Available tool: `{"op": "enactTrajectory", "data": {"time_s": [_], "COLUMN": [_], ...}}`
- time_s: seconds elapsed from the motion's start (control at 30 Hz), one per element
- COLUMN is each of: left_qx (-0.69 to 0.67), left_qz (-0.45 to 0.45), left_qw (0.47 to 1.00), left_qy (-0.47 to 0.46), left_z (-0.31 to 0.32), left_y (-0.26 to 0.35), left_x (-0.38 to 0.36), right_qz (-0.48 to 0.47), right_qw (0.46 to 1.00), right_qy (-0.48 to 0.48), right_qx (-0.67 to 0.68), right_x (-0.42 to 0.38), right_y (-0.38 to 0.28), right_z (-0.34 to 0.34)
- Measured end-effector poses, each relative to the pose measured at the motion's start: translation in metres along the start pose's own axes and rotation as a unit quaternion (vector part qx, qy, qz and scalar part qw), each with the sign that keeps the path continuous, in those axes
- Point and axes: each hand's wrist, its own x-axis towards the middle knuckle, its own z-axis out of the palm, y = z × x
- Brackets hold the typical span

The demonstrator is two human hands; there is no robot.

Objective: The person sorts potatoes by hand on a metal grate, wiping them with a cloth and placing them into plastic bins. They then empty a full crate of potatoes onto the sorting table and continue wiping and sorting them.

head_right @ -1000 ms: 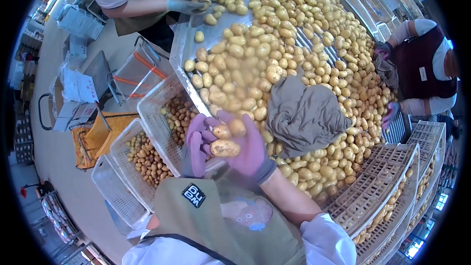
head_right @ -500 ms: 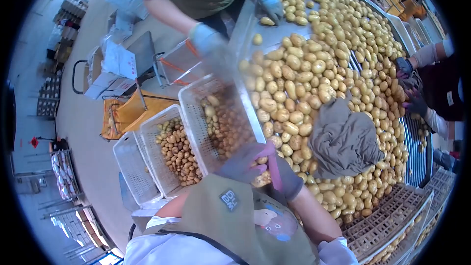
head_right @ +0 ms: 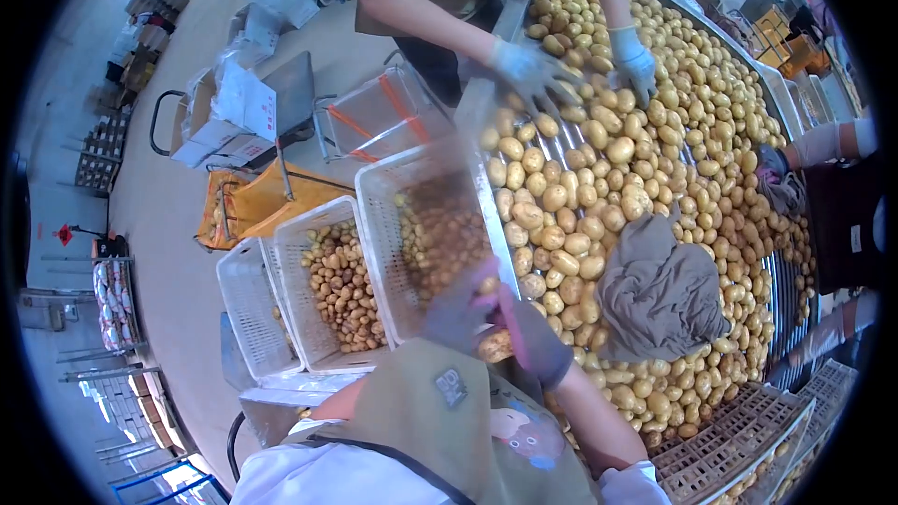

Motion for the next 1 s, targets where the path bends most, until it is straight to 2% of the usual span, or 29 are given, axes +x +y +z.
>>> {"op": "enactTrajectory", "data": {"time_s": [0.03,0.07,0.13,0.17,0.2,0.23,0.27,0.3,0.33,0.4,0.47,0.5,0.53,0.57,0.63,0.77,0.87,0.93,0.97,1.0], "left_qx": [-0.226,-0.227,-0.250,-0.252,-0.119,0.018,0.018,-0.181,-0.373,-0.389,-0.405,-0.428,-0.452,-0.453,-0.474,-0.463,-0.470,-0.342,-0.342,-0.060], "left_qz": [-0.169,-0.171,-0.065,-0.068,-0.001,0.065,0.064,-0.010,-0.081,-0.101,-0.121,-0.116,-0.113,-0.116,-0.102,-0.105,-0.096,-0.107,-0.105,0.021], "left_qw": [0.958,0.957,0.966,0.965,0.993,0.997,0.997,0.983,0.924,0.915,0.906,0.896,0.885,0.884,0.874,0.880,0.877,0.924,0.923,0.988], "left_qy": [-0.048,-0.052,-0.004,-0.005,0.013,0.033,0.035,0.018,0.001,0.022,0.038,0.025,0.011,0.010,-0.016,0.009,0.021,0.136,0.140,0.139], "left_z": [-0.007,-0.015,-0.033,-0.043,-0.056,-0.065,-0.065,-0.061,-0.058,-0.058,-0.059,-0.060,-0.060,-0.060,-0.059,-0.054,-0.050,-0.051,-0.060,-0.073], "left_y": [0.006,0.007,-0.002,-0.016,-0.034,-0.042,-0.031,-0.012,0.003,0.012,0.016,0.017,0.018,0.020,0.022,0.032,0.037,0.028,0.018,0.002], "left_x": [0.001,0.002,0.004,0.007,0.013,0.015,0.013,0.008,0.005,0.006,0.006,0.005,0.005,0.005,0.004,0.003,0.002,0.000,-0.001,-0.001], "right_qz": [-0.025,-0.023,-0.145,-0.069,-0.067,-0.094,-0.121,-0.120,-0.122,-0.122,-0.144,-0.143,-0.133,-0.115,-0.109,-0.105,-0.089,-0.079,-0.071,-0.068], "right_qw": [0.998,0.998,0.989,0.993,0.993,0.992,0.989,0.989,0.988,0.987,0.989,0.989,0.946,0.835,0.834,0.836,0.836,0.849,0.862,0.862], "right_qy": [0.027,0.032,0.002,-0.027,-0.026,-0.047,-0.070,-0.073,-0.084,-0.098,0.006,0.008,-0.090,-0.180,-0.148,-0.072,-0.057,-0.038,-0.016,-0.021], "right_qx": [-0.050,-0.050,0.000,0.093,0.093,0.067,0.042,0.043,0.042,0.043,0.032,0.032,0.280,0.508,0.521,0.533,0.539,0.520,0.501,0.501], "right_x": [0.006,0.008,0.007,-0.001,-0.004,-0.006,-0.006,-0.007,-0.009,-0.012,-0.012,-0.004,0.008,0.013,0.010,0.006,0.005,0.004,0.004,0.004], "right_y": [0.013,0.020,0.027,-0.005,-0.018,-0.026,-0.031,-0.032,-0.032,-0.027,-0.014,-0.001,0.015,0.021,0.022,0.015,0.010,0.007,0.007,0.008], "right_z": [0.002,0.002,0.003,0.011,0.009,0.008,0.008,0.004,-0.001,-0.005,-0.006,-0.012,-0.021,-0.025,-0.026,-0.023,-0.021,-0.019,-0.018,-0.017]}}
